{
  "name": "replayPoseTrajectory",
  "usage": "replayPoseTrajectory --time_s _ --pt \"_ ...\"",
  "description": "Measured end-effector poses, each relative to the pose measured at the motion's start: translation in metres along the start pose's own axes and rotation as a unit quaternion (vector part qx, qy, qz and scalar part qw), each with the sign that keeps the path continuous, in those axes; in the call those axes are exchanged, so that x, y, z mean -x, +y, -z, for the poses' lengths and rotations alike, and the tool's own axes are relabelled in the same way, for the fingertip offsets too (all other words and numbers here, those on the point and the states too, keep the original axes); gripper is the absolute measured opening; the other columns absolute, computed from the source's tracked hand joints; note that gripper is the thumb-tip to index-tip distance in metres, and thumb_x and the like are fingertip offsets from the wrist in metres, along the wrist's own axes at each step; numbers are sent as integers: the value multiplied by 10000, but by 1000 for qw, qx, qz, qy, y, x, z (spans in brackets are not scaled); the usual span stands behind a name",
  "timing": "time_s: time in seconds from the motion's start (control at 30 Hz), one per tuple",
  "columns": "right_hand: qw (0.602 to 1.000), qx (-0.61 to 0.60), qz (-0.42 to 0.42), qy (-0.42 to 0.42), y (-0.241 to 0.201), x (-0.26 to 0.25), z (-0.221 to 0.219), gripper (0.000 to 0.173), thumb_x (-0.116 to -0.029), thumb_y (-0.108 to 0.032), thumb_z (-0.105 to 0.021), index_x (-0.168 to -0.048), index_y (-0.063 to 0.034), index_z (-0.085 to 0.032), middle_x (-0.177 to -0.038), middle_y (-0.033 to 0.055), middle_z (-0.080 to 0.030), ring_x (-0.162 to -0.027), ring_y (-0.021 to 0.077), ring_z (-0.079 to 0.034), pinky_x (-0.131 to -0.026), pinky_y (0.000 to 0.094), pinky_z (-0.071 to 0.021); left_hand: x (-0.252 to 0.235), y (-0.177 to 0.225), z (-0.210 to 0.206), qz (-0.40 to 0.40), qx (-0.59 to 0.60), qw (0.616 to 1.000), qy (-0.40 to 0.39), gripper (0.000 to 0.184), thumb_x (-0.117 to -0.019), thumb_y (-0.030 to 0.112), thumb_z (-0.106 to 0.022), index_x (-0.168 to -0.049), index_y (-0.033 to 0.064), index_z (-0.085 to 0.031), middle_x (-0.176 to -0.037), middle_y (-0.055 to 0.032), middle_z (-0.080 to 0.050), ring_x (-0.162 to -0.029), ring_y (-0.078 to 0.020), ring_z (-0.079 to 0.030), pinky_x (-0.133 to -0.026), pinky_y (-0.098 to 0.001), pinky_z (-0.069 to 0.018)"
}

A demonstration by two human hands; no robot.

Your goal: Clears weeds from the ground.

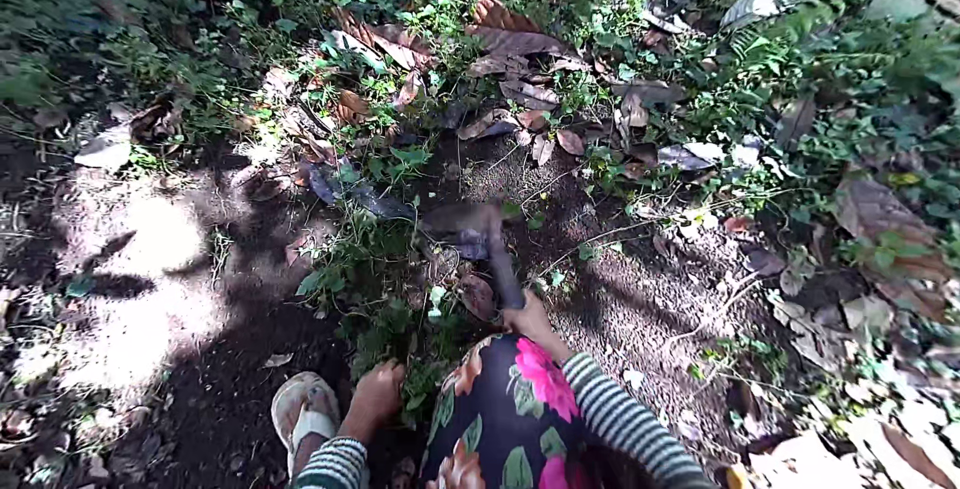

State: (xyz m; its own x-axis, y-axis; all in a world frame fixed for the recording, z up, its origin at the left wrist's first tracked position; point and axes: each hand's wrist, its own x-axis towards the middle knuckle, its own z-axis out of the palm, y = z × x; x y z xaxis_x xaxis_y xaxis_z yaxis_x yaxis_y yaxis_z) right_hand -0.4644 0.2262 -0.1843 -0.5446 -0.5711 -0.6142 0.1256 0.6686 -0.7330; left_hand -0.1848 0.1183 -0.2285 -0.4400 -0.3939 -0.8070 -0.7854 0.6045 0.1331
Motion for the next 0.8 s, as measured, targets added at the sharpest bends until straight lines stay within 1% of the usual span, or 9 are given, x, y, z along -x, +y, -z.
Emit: replayPoseTrajectory --time_s 0.07,0.17,0.2,0.27,0.4,0.47,0.57,0.7,0.8 --pt "997 -73 29 24 -77 16 18 324 -1064 -32 -399 -1307 182 -408 -967 218 -557 -753 178 -562 -682 230 -513 -3 -1 -3 -9 11 1000 10 400 -901 156 -701 -1288 57 -676 -1394 -207 -610 -1271 -418 -597 -1003 -613 -505" --pt "987 10 -138 -85 -236 65 47 429 -1126 -26 -242 -1480 179 -371 -1519 270 -478 -1339 231 -532 -1089 241 -403 -7 0 -1 -21 17 999 21 393 -883 156 -700 -1262 54 -686 -1390 -183 -614 -1273 -393 -598 -997 -594 -513" --pt "992 30 -101 -68 -222 61 37 426 -1124 -37 -265 -1462 196 -382 -1503 294 -485 -1337 259 -540 -1087 254 -413 -6 -1 0 -20 18 999 26 400 -884 155 -696 -1271 53 -681 -1400 -175 -610 -1286 -384 -593 -1012 -585 -509" --pt "997 39 54 35 -99 20 -8 389 -1067 -82 -449 -1322 211 -460 -1191 337 -601 -1026 329 -629 -897 316 -528 -3 -6 -2 -20 23 998 62 404 -877 129 -690 -1268 31 -678 -1395 -185 -618 -1285 -376 -601 -1021 -571 -509" --pt "986 142 -25 -88 78 -39 -5 690 -878 -214 -790 -1435 62 -490 -1228 302 -661 -1122 413 -669 -991 582 -525 1 -19 -4 -22 109 975 192 368 -850 26 -706 -1217 -3 -697 -1472 -257 -533 -1300 -461 -568 -1009 -635 -501" --pt "992 83 -59 -68 80 -36 21 633 -853 -147 -787 -1384 52 -508 -1085 236 -680 -914 316 -695 -845 499 -578 -2 -26 0 -14 145 947 285 388 -786 30 -752 -1172 16 -721 -1511 -311 -460 -1338 -555 -483 -994 -745 -433" --pt "983 -161 -69 53 44 -60 58 469 -970 -34 -615 -1371 51 -389 -754 133 -615 -535 207 -628 -533 374 -593 -11 -33 17 36 142 936 321 720 -614 148 -904 -1299 123 -683 -1601 -333 -304 -1414 -624 -318 -1005 -808 -343" --pt "920 -326 -51 212 31 -125 69 425 -1007 -27 -550 -1377 -12 -341 -736 109 -568 -530 208 -621 -552 389 -605 -18 -35 43 87 176 962 192 932 -675 285 -936 -1498 210 -505 -1643 -365 -130 -1468 -640 -170 -1056 -805 -303" --pt "981 -133 -68 124 93 -70 30 586 -899 -49 -667 -1407 76 -402 -870 199 -673 -681 260 -680 -662 440 -605 -22 -37 79 93 185 978 21 1054 -683 463 -946 -1568 294 -397 -1654 -371 -52 -1490 -634 -108 -1089 -791 -303"
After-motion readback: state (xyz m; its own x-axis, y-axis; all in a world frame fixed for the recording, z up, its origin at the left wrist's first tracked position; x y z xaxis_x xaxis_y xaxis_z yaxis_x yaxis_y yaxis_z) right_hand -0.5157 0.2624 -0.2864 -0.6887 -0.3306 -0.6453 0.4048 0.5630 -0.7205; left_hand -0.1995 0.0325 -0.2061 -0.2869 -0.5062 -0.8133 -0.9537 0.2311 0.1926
